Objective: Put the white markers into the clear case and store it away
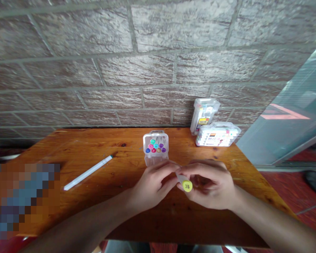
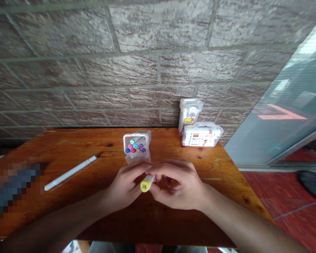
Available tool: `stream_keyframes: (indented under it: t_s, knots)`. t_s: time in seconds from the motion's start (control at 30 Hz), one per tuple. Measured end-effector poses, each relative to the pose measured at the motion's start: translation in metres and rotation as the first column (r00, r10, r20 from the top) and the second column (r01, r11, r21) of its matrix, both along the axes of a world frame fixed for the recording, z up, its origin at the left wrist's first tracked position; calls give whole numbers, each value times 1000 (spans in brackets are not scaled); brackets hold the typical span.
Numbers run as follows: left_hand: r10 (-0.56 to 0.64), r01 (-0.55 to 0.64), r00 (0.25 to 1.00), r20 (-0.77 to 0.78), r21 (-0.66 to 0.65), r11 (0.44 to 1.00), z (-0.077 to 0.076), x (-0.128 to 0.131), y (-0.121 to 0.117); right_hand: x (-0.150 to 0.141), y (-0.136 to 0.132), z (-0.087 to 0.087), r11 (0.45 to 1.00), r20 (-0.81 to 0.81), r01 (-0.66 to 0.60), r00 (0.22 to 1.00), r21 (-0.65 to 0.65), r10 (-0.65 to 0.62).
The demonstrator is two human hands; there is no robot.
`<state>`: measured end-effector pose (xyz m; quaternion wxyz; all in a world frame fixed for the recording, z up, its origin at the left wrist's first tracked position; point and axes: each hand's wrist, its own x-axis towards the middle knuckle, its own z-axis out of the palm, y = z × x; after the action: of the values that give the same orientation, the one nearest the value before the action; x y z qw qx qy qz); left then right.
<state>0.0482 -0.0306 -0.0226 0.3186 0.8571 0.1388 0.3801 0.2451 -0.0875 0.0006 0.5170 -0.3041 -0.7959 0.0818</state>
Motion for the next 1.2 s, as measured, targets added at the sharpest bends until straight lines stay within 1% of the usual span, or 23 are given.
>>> stream_keyframes:
  t_s: [0.03,0.1,0.17,0.23,0.3,0.37,0.43,0.47,0.53,0.63,0.67,0.73,0.97,1.03,1.1,1.2]
  knots:
    - [4,-4,1000,-6,2,1000,0,0,0,1,0,-1,1000,-14,1,1000,-11,-1]
    - [28,-28,999,-27,11,1000,-1,-1,0,3,1,-2,997,-77,4,997,-73,-10]
    - [77,-77,996,-47,8,997,-1,-2,-1,7,3,-2,981,-221,-3,974,-196,-42]
    - [132,-132,991,-38,-8,991,0,-3,-2,11,7,-2,943,-425,-62,901,-327,-88]
    - [181,-180,983,27,-24,983,2,-4,-3,16,13,-1,896,-606,-173,785,-409,-126]
    - [229,-224,964,136,-48,973,3,-5,-4,18,19,-1,841,-705,-282,692,-462,-155]
    - [280,-266,928,244,-91,960,5,-5,-5,20,24,-2,775,-735,-359,650,-521,-193]
    - [301,-280,909,287,-114,953,6,-5,-5,20,26,-3,739,-735,-387,644,-551,-212]
    - [320,-288,881,349,-140,947,8,-6,-5,19,28,-5,665,-717,-429,655,-612,-238]
    - [284,-260,867,409,-114,959,11,-7,-5,16,30,-11,557,-684,-476,685,-680,-251]
    - [262,-244,869,421,-98,965,11,-7,-5,15,31,-13,532,-678,-488,691,-692,-249]
    - [229,-216,872,432,-79,973,11,-7,-5,13,31,-16,505,-670,-499,701,-705,-243]
    - [193,-178,878,438,-76,981,10,-8,-4,13,32,-14,502,-670,-496,695,-708,-259]
    - [191,-184,880,435,-58,981,10,-8,-4,13,33,-13,517,-683,-500,682,-695,-260]
    - [207,-198,890,406,-64,978,9,-9,-3,14,32,-10,560,-710,-497,654,-663,-261]
    - [240,-208,920,310,-134,969,4,-7,0,15,30,-5,668,-760,-464,602,-582,-244]
